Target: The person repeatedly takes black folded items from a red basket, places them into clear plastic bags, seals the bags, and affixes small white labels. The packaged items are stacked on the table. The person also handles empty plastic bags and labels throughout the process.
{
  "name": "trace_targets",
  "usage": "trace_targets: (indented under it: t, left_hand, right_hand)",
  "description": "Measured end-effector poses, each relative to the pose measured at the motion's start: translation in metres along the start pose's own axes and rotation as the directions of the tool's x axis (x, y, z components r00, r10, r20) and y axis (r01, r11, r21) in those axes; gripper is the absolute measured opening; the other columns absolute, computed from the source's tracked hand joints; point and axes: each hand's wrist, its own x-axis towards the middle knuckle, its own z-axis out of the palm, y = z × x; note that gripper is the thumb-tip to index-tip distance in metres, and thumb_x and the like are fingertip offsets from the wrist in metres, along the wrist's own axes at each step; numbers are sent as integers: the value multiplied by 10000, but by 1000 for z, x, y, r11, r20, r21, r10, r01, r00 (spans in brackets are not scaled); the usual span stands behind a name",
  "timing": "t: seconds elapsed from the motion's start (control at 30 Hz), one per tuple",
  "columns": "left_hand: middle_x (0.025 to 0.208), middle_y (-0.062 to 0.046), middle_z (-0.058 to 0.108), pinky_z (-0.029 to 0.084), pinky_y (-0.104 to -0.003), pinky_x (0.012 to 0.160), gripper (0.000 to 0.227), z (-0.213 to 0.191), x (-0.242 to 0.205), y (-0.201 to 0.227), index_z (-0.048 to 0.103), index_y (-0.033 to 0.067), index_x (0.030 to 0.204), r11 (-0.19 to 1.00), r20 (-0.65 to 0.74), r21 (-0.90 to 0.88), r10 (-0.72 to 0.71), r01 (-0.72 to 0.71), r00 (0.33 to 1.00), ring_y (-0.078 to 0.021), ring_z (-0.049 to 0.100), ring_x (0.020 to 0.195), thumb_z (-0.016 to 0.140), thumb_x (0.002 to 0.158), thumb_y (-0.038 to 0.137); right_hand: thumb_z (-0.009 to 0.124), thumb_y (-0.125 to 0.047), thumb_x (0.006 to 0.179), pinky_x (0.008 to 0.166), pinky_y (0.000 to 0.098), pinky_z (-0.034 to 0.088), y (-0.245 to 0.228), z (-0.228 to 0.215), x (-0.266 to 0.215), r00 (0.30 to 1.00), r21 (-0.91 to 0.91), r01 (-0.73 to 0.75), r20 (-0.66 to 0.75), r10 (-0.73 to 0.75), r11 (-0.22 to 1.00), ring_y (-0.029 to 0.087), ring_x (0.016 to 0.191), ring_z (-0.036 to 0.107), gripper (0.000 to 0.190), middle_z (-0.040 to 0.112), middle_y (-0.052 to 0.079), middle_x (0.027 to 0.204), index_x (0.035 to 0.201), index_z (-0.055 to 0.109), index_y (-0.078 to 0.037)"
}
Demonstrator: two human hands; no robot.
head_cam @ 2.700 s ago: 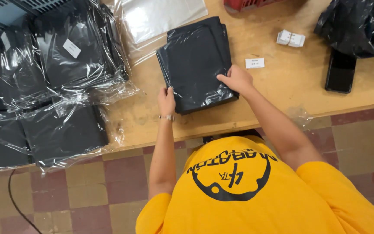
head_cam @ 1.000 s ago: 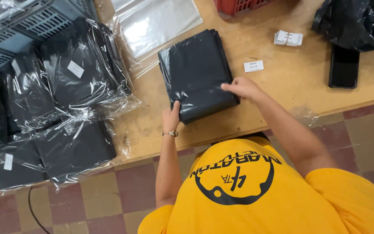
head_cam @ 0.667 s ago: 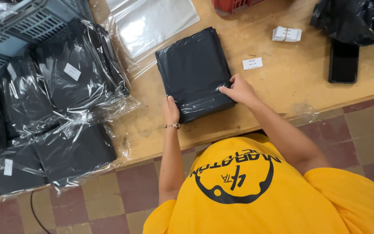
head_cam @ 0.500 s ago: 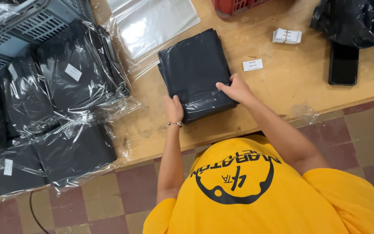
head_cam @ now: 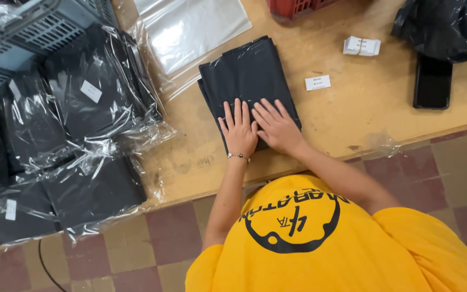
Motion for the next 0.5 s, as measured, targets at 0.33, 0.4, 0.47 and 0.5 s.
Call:
trace_targets:
  t: [0.33, 0.4, 0.47, 0.5]
  left_hand:
    - [1710, -135, 249, 136, -680, 1194, 1121, -22, -31, -23, 308, 109, 1613, 987, 152, -158, 56, -32, 987, -368, 150, 1595, 649, 768, 762]
    - [1657, -86, 356, 206, -662, 1188, 946, -23, -42, -6, 407, 182, 1554, 964, 9, -102, 248, -246, 969, -335, 269, 1556, 631, 793, 698]
    - [1604, -37, 463, 277, -645, 1183, 783, -16, -48, 2, 506, 256, 1496, 901, -102, -27, 428, -433, 898, -303, 388, 1517, 612, 818, 634]
    - [1505, 3, 541, 380, -592, 1122, 560, -8, -44, 2, 568, 269, 1399, 904, -176, -2, 420, -427, 890, -284, 483, 1433, 560, 910, 542]
  right_hand:
    - [589, -387, 966, 1015, 456, 481, 74, -29, -72, 917, -286, -279, 204, 343, 916, 289, 1147, 664, 503, 666, 82, 1271, 1402, 626, -139]
    - [577, -402, 1016, 891, 458, 518, 87, -18, -98, 837, -152, -484, 208, 507, 862, 306, 1028, 692, 342, 672, 78, 1099, 1242, 637, -153]
    - [566, -418, 1065, 767, 460, 554, 93, -10, -116, 717, -16, -667, 255, 648, 745, 323, 910, 720, 265, 678, 74, 926, 1081, 648, -167]
    - [576, -456, 1067, 733, 436, 560, 95, -7, -119, 624, 89, -764, 356, 696, 639, 307, 866, 727, 298, 694, 62, 833, 1006, 654, -175]
